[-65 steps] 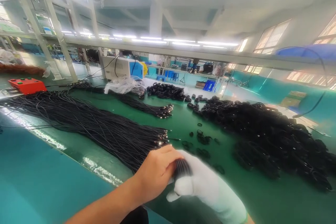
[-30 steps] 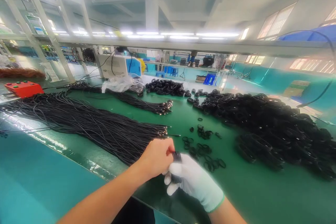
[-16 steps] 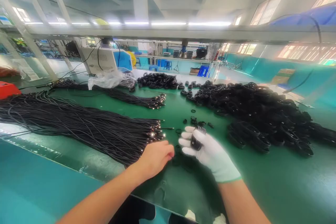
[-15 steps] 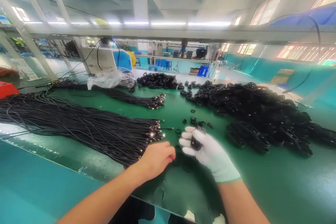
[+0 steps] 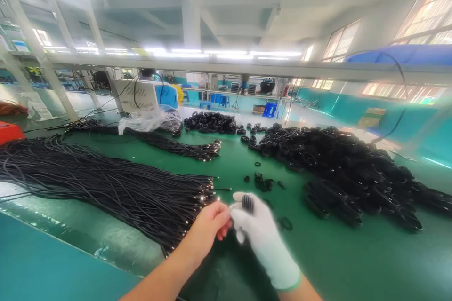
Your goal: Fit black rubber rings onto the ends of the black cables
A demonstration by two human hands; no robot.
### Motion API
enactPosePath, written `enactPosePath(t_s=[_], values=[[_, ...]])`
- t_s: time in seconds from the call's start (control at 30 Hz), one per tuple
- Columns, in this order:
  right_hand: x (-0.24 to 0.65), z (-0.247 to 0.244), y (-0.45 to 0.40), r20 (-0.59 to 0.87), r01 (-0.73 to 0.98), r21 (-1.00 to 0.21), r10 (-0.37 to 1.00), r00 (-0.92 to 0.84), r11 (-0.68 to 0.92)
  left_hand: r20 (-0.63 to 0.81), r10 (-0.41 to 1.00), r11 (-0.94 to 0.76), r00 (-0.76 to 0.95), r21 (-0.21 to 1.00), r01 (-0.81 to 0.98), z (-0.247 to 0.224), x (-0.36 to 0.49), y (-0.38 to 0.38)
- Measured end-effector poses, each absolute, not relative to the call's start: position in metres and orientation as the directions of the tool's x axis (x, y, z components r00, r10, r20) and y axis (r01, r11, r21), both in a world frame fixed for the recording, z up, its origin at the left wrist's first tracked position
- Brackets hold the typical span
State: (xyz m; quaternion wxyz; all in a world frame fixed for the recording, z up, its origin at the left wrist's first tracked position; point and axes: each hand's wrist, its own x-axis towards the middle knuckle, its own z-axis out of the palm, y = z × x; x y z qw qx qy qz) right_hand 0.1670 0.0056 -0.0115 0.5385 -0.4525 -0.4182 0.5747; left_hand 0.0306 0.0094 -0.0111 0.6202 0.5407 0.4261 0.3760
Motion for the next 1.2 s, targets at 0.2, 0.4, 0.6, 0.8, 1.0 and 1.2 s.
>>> enactPosePath(t_s=[0.2, 0.4, 0.6, 0.8, 1.0, 1.2], values=[[0.170, -0.022, 0.000, -0.079, -0.643, -0.696, 0.924, -0.373, -0.319, -0.023, 0.966, 0.028, 0.257, 0.999, -0.016, -0.012, 0.034, -0.001], [0.185, -0.012, -0.007, 0.227, -0.623, -0.698, 0.715, -0.661, -0.354, -0.028, 0.781, 0.277, 0.623, 0.911, -0.305, 0.013, 0.011, -0.004], [0.186, -0.002, -0.006, 0.112, -0.476, -0.845, 0.790, -0.603, -0.244, -0.083, 0.716, -0.360, 0.694, 0.808, 0.467, 0.042, -0.008, 0.008], [0.186, 0.006, -0.005, -0.074, -0.190, -0.971, 0.943, -0.325, -0.142, -0.018, 0.788, -0.450, 0.615, 0.665, 0.596, 0.060, -0.011, 0.011], [0.171, -0.018, 0.003, -0.290, 0.156, -0.954, 0.922, -0.258, -0.257, -0.058, 0.811, -0.379, 0.583, 0.706, 0.597, 0.050, -0.006, 0.009], [0.159, -0.040, 0.007, -0.034, 0.107, -0.994, 0.985, -0.172, -0.016, -0.068, 0.825, -0.442, 0.562, 0.542, 0.714, 0.036, 0.011, 0.010]])
